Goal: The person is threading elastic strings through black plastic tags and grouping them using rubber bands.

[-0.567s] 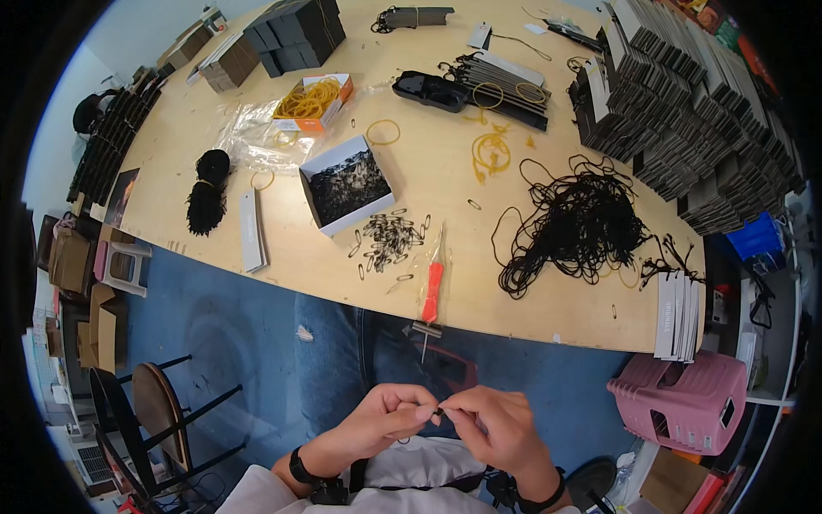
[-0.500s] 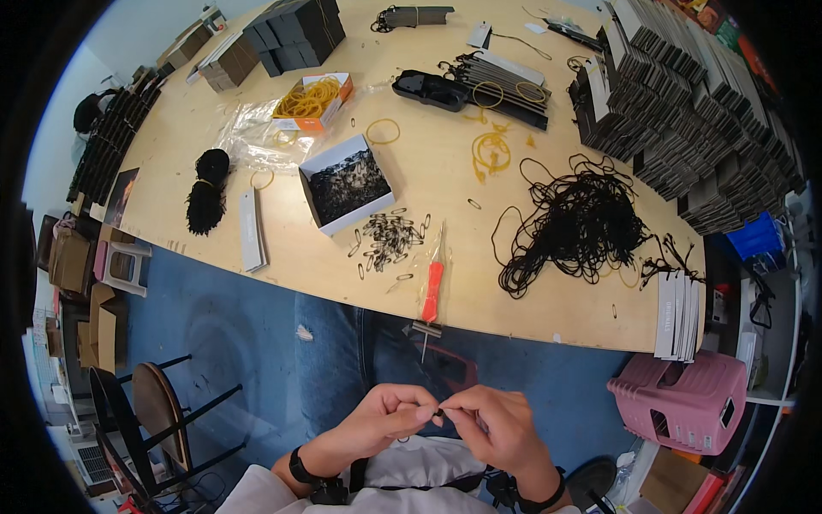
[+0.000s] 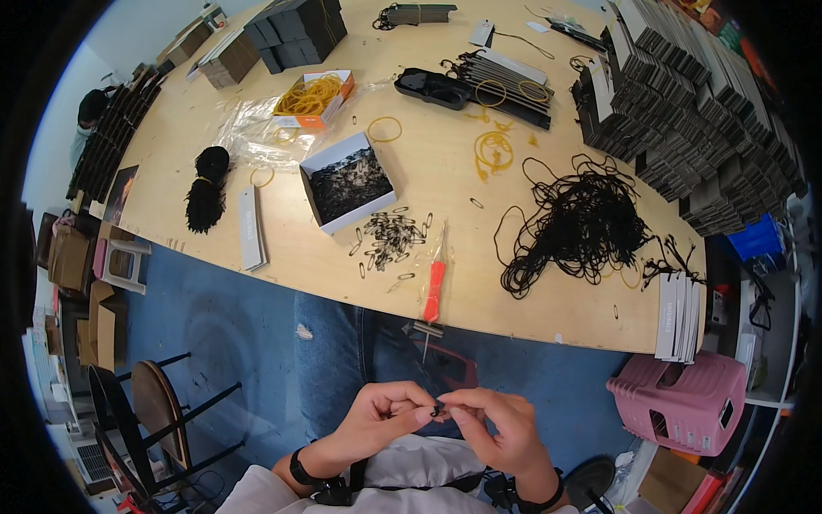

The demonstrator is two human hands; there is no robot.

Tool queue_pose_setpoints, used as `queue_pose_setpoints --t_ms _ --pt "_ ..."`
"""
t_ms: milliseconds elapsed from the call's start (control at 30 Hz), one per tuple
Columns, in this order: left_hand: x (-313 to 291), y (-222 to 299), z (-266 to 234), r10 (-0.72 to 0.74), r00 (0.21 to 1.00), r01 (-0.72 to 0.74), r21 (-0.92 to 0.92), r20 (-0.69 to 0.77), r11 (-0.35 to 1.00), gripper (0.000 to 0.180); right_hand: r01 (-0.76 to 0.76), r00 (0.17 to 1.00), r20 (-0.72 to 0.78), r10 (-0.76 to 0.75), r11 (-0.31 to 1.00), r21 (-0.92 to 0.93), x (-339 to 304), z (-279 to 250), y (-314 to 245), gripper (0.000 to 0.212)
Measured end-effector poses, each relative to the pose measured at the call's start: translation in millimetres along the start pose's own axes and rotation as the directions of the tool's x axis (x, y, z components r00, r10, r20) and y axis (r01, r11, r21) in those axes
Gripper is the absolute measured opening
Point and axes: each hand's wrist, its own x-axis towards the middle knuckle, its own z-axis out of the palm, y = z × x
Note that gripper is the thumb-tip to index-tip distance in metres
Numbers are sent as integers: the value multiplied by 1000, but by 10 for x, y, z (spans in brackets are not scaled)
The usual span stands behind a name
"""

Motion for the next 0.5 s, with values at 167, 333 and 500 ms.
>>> queue_pose_setpoints --t_ms 167,333,500 --pt "-6 -33 -3 38 999 -38 21 14 999 15 25 998 64 -23 999 -23 74 0 -35 23" --pt "-1 -21 31 5 999 0 99 -43 995 11 134 991 -7 -135 989 -67 69 38 136 20" --pt "-72 54 18 51 981 -32 107 -187 994 14 106 991 104 -84 969 -221 117 -132 29 13"
